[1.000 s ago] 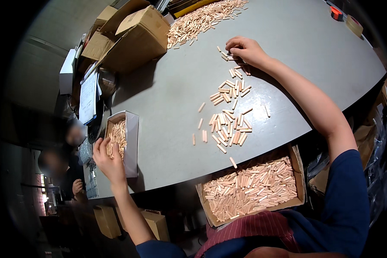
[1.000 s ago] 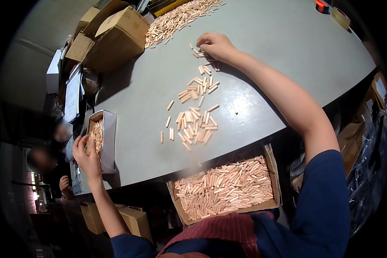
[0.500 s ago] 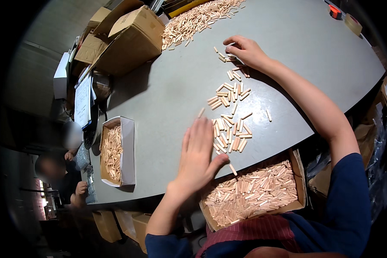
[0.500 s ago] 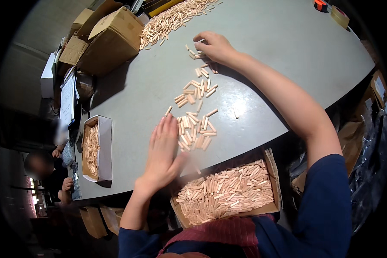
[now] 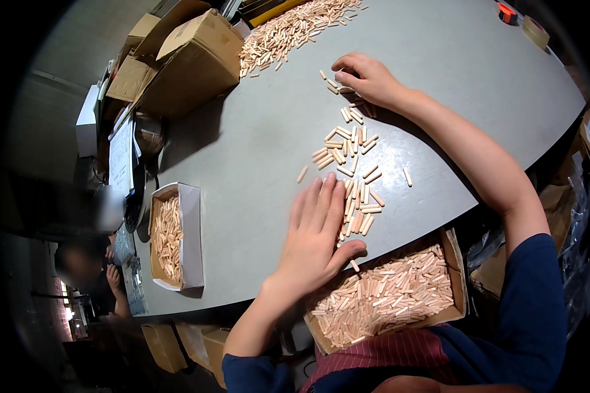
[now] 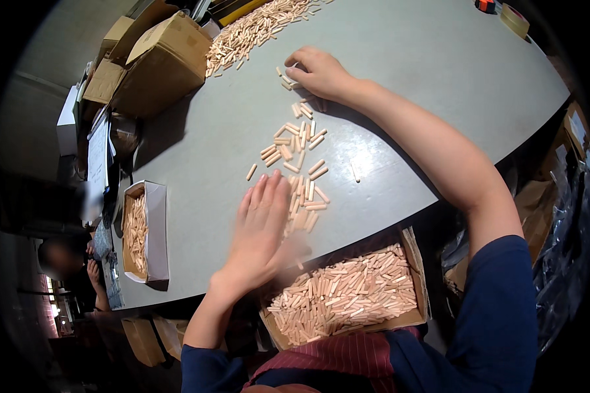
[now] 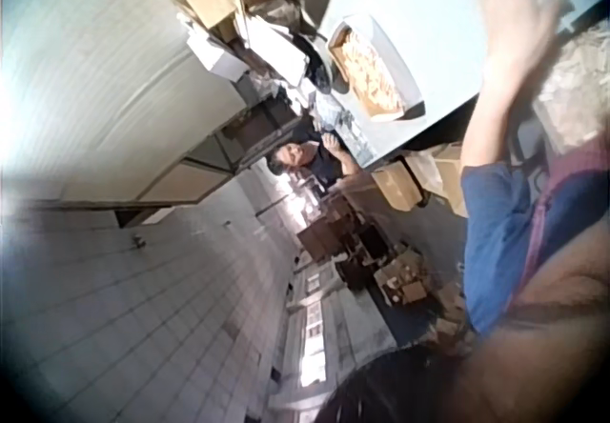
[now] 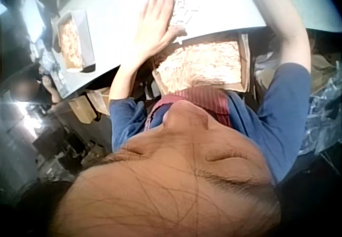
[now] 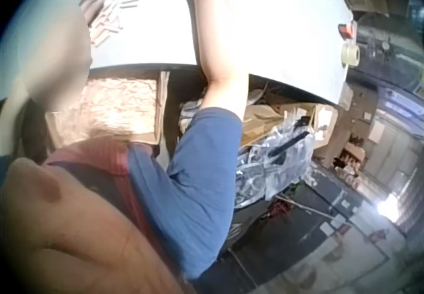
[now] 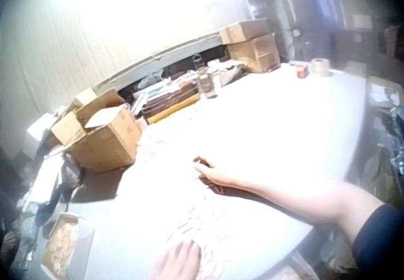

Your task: The person sorts small wooden sticks on a table, moving them from a pile into a cardboard box. They repeatedly gather sticks with both hands and place them into the box, occasionally picking up individual sticks to inspect them.

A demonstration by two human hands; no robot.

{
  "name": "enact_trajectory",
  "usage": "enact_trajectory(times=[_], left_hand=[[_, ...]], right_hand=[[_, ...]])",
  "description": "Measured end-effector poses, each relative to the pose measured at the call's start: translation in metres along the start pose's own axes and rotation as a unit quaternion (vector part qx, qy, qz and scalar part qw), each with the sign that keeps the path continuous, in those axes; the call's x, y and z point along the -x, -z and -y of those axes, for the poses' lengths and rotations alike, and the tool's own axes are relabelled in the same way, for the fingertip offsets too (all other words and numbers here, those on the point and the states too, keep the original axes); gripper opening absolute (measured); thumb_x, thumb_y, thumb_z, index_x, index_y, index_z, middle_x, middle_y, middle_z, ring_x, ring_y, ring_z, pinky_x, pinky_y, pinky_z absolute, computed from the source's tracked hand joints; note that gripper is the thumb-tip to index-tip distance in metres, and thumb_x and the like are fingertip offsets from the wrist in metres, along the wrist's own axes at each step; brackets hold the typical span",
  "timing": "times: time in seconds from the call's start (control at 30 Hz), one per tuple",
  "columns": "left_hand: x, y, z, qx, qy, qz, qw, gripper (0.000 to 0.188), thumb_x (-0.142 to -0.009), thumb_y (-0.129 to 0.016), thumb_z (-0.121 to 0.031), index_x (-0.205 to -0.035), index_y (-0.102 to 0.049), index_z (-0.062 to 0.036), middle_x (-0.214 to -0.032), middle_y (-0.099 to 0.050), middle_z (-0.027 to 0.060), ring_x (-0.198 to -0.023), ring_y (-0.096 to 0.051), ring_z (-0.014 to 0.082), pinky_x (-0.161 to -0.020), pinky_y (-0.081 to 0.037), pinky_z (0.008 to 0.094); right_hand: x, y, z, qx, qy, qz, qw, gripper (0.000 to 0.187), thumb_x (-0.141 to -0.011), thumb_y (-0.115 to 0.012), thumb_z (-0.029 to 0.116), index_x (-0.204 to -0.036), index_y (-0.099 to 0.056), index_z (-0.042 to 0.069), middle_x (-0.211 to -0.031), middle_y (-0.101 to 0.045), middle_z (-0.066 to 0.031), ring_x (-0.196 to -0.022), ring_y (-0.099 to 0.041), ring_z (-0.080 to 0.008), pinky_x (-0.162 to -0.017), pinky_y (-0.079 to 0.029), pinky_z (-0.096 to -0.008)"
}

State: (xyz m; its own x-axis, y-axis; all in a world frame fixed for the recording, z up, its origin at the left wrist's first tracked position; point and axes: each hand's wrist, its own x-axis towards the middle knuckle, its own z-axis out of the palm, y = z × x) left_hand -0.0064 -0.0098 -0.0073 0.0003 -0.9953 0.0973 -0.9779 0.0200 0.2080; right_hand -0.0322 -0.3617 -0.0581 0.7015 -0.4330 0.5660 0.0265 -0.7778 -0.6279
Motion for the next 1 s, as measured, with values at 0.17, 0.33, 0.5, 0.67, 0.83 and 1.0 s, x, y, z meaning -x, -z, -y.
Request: enact_trajectory(times=[0.17, 0.33, 0.5, 0.67, 0.83, 1.0], left_hand=[[0.0, -0.005, 0.002, 0.028, -0.009, -0.009, 1.0, 0.09, -0.098, -0.061, -0.053, -0.16, -0.027, 0.0036, -0.164, -0.031, 0.0264, -0.15, -0.029, 0.0468, -0.122, -0.022, 0.0548], [0.019, -0.001, 0.015, 0.098, 0.043, -0.045, 0.993, 0.083, -0.103, -0.053, -0.049, -0.16, -0.025, 0.005, -0.164, -0.03, 0.0277, -0.152, -0.028, 0.0469, -0.124, -0.021, 0.0526], [0.037, 0.005, 0.036, 0.168, 0.142, -0.108, 0.969, 0.075, -0.11, -0.035, -0.047, -0.159, -0.023, 0.0095, -0.163, -0.029, 0.0301, -0.153, -0.026, 0.0463, -0.125, -0.02, 0.0497], [0.037, 0.009, 0.037, 0.124, 0.139, -0.079, 0.979, 0.065, -0.109, -0.038, -0.032, -0.16, -0.026, 0.0067, -0.164, -0.031, 0.0262, -0.154, -0.025, 0.0417, -0.126, -0.016, 0.0468], [0.022, 0.008, 0.028, 0.123, 0.06, -0.037, 0.99, 0.068, -0.1, -0.044, -0.019, -0.161, -0.025, 0.0058, -0.164, -0.032, 0.0254, -0.155, -0.025, 0.0403, -0.127, -0.014, 0.0475], [0.011, 0.011, 0.014, 0.123, -0.017, -0.005, 0.992, 0.063, -0.104, -0.049, -0.023, -0.156, -0.031, 0.0077, -0.161, -0.036, 0.0273, -0.149, -0.032, 0.0463, -0.124, -0.021, 0.0536]], right_hand=[[0.0, 0.002, 0.001, -0.003, 0.001, 0.028, 1.0, 0.035, -0.099, -0.06, 0.03, -0.115, -0.069, 0.0, -0.12, -0.065, -0.0171, -0.109, -0.067, -0.0311, -0.096, -0.053, -0.0407], [0.001, 0.001, 0.005, -0.016, -0.016, 0.012, 1.0, 0.035, -0.1, -0.06, 0.031, -0.115, -0.068, 0.0, -0.12, -0.065, -0.0164, -0.106, -0.068, -0.0306, -0.095, -0.053, -0.0406], [0.001, 0.001, 0.003, -0.015, -0.017, 0.015, 1.0, 0.037, -0.101, -0.06, 0.033, -0.118, -0.067, 0.001, -0.122, -0.065, -0.0157, -0.105, -0.069, -0.0293, -0.094, -0.053, -0.04], [0.001, 0.0, 0.0, 0.001, -0.006, 0.014, 1.0, 0.036, -0.102, -0.06, 0.033, -0.119, -0.067, 0.002, -0.122, -0.065, -0.0142, -0.107, -0.067, -0.0288, -0.095, -0.052, -0.0392], [0.0, 0.0, -0.001, 0.012, 0.002, 0.014, 1.0, 0.037, -0.101, -0.061, 0.034, -0.117, -0.069, 0.002, -0.121, -0.065, -0.0163, -0.107, -0.067, -0.0307, -0.095, -0.053, -0.0405], [-0.001, -0.001, -0.002, 0.018, 0.016, 0.015, 1.0, 0.038, -0.101, -0.059, 0.035, -0.116, -0.069, 0.002, -0.121, -0.065, -0.0167, -0.107, -0.066, -0.0319, -0.095, -0.052, -0.0416]])
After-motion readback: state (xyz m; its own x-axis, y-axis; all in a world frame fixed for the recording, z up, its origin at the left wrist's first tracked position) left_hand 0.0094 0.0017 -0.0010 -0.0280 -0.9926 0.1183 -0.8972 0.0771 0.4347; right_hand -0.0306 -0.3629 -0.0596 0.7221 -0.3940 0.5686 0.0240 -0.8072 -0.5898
